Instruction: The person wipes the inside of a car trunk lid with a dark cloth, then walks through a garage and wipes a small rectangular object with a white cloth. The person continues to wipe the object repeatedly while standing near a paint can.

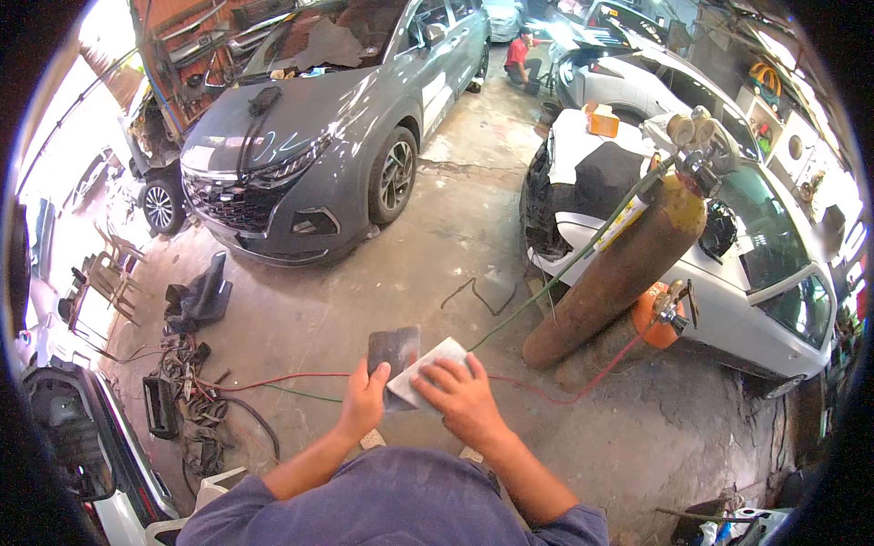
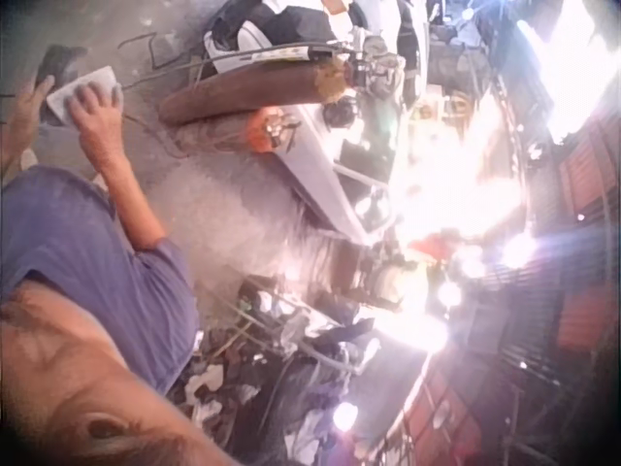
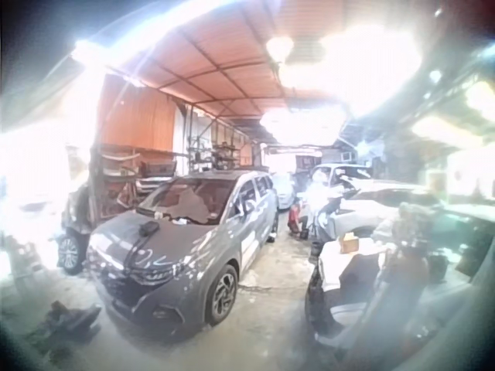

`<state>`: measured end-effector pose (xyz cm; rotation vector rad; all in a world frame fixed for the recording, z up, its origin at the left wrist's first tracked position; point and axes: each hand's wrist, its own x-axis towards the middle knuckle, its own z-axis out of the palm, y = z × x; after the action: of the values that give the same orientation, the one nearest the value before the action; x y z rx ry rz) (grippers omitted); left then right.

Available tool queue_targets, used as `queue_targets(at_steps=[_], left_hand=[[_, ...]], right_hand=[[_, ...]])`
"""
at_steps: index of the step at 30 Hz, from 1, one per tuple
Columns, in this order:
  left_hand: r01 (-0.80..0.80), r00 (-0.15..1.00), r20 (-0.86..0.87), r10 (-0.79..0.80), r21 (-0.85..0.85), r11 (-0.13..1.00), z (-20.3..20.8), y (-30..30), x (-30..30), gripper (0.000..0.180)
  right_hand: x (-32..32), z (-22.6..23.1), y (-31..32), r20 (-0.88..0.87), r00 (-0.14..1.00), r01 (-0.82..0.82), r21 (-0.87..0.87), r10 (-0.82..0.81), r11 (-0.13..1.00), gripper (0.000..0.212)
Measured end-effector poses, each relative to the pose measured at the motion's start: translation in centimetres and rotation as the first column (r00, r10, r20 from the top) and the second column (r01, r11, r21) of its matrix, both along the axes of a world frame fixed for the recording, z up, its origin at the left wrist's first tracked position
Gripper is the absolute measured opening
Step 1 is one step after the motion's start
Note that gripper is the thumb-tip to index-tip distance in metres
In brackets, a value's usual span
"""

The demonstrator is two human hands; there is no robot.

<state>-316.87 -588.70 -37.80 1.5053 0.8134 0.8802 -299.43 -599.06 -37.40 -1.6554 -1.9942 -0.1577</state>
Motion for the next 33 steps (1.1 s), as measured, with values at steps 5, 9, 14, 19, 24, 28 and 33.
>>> queue_targets(at_steps=[5, 9, 14, 19, 24, 28, 33], left_hand=[[-0.036, 0.994, -0.1, 0.045, 0.087, 0.996, 0.4, 2.7, -0.5, 0.029], [-0.136, 0.99, -0.022, 0.141, 0.156, 0.978, 0.8, 3.5, -0.5, 0.029], [-0.103, 0.987, 0.124, 0.1, 0.022, 0.994, 2.7, 4.4, -0.5, 0.028], [0.073, 0.845, 0.485, 0.225, -0.522, 0.85, 1.0, 3.1, -0.5, 0.026], [0.093, 0.853, 0.46, 0.246, -0.598, 0.796, -0.6, 2.5, -1.5, 0.03], [0.021, 0.872, 0.404, 0.275, -0.592, 0.806, 0.3, 1.9, -2.6, 0.028], [-0.094, 0.944, 0.269, 0.19, -0.332, 0.939, 0.6, 2.1, -3.0, 0.028]], right_hand=[[-3.4, -0.5, 0.6, -0.001, 1.0, 0.01, -0.03, -0.01, 0.999, 0.054], [-4.2, -1.1, 0.2, -0.032, 0.993, -0.116, -0.109, 0.113, 0.987, 0.058], [-2.4, -1.2, -0.4, -0.271, 0.961, -0.078, -0.057, 0.06, 0.995, 0.056], [-4.5, 3.6, 1.1, -0.296, 0.91, -0.258, 0.143, 0.29, 0.956, 0.052], [-3.5, -0.9, 1.8, -0.374, 0.924, -0.095, -0.015, 0.082, 0.995, 0.062], [1.7, -3.2, 1.2, -0.026, 0.996, 0.08, -0.097, -0.082, 0.992, 0.067], [-1.8, 1.1, 1.2, 0.017, 0.999, -0.036, 0.022, 0.036, 0.999, 0.047]])
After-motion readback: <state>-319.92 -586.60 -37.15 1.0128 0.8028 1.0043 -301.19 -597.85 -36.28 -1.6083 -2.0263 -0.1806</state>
